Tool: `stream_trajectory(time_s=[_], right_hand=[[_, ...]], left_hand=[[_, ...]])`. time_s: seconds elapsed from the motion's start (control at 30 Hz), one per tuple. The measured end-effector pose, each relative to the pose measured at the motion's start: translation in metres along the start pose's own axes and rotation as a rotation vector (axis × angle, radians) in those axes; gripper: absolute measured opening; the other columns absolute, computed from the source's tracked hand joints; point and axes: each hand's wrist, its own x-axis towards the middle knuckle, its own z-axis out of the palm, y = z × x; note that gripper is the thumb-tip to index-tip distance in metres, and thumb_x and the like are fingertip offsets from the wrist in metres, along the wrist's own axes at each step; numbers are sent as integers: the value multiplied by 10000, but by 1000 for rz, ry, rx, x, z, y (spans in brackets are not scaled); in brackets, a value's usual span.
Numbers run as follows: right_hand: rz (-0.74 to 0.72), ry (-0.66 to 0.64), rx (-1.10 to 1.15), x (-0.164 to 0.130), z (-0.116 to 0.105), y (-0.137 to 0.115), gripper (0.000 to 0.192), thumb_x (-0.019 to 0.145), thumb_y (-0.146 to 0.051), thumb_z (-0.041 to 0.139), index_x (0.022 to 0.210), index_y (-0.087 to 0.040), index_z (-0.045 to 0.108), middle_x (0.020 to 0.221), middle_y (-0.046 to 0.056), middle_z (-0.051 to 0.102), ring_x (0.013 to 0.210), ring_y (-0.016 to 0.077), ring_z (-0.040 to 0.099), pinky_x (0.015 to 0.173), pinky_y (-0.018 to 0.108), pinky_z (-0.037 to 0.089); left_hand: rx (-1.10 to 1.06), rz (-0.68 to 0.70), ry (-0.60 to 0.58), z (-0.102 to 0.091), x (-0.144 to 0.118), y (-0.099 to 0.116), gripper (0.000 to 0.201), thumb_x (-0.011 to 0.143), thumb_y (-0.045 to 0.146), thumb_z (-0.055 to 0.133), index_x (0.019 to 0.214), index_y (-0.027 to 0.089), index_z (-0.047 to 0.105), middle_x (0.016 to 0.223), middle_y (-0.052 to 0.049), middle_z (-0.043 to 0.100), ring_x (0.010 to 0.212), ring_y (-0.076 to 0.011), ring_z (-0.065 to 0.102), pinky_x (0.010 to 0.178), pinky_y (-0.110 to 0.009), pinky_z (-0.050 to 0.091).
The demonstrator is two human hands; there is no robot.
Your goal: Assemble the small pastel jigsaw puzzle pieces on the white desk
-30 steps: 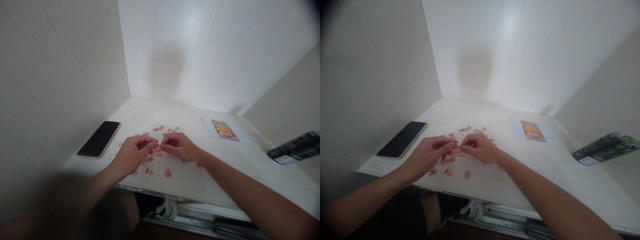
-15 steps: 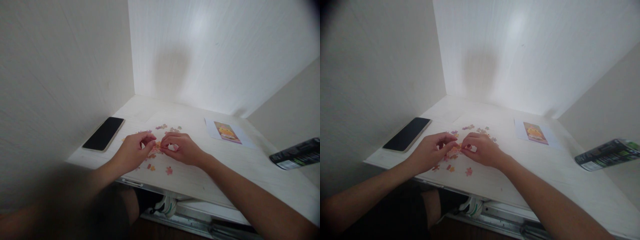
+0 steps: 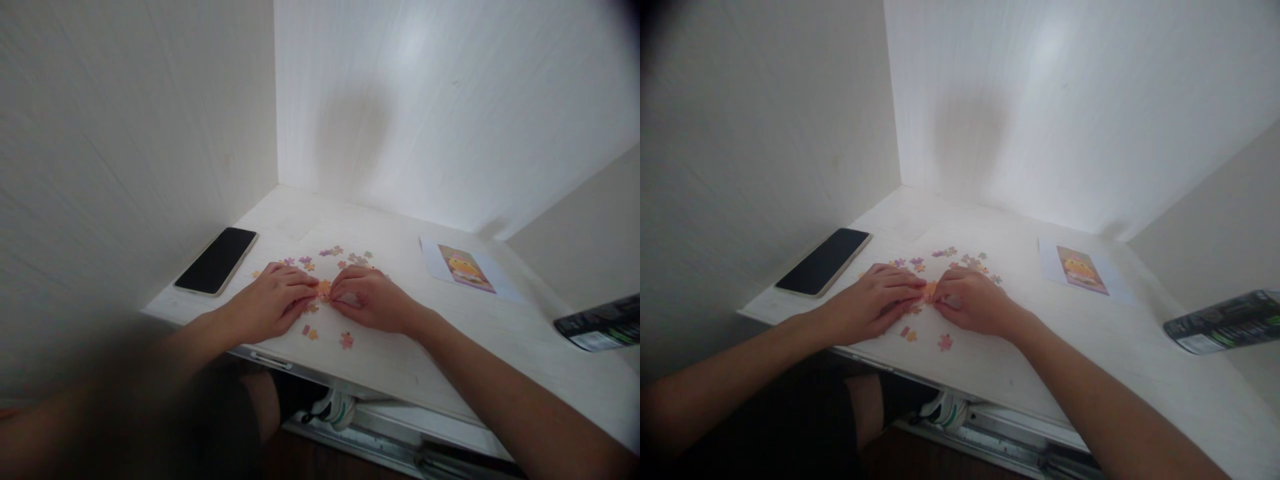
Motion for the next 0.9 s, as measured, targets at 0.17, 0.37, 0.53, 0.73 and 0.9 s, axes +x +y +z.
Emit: stream_trajectory(time_s=[0.17, 0.37, 0.53, 0.73, 0.9], right_hand=[[34, -21, 22, -1, -4, 4, 92, 827, -169, 621, 860, -200, 702, 880, 49, 701, 807, 163, 626, 800, 328, 484], [5, -69, 59, -1, -3, 0, 122, 828, -163, 628, 876, -204, 733, 904, 57, 710, 815, 160, 636, 785, 313, 492], [-6, -78, 64, -1, -2, 0, 147, 861, -188, 619, 909, -208, 756, 938, 67, 712, 838, 162, 640, 805, 318, 500], [19, -79, 81, -1, -2, 1, 165, 869, -182, 614, 946, -228, 754, 948, 50, 714, 843, 149, 638, 808, 305, 489], [117, -71, 33, -2, -3, 2, 146, 841, -232, 656, 970, -218, 724, 874, 33, 724, 777, 149, 617, 763, 304, 463]], left_hand=[[5, -11, 21, 1, -2, 0, 278, 947, 231, 504, 1152, 226, 692, 1258, -69, 673, 1187, -239, 581, 1063, -457, 338], [23, -12, 50, 3, -3, 0, 273, 946, 230, 497, 1135, 204, 693, 1235, -83, 681, 1151, -241, 598, 1043, -459, 370], [7, -10, 61, 4, -3, 0, 274, 933, 215, 510, 1135, 198, 694, 1219, -88, 688, 1139, -245, 608, 1031, -465, 406], [-16, 4, 92, 6, -4, -1, 274, 928, 210, 515, 1130, 204, 699, 1216, -94, 689, 1134, -242, 616, 1037, -476, 420], [-20, 4, 93, 6, -4, -1, 277, 932, 216, 514, 1138, 211, 700, 1222, -94, 687, 1140, -244, 615, 1043, -482, 417]])
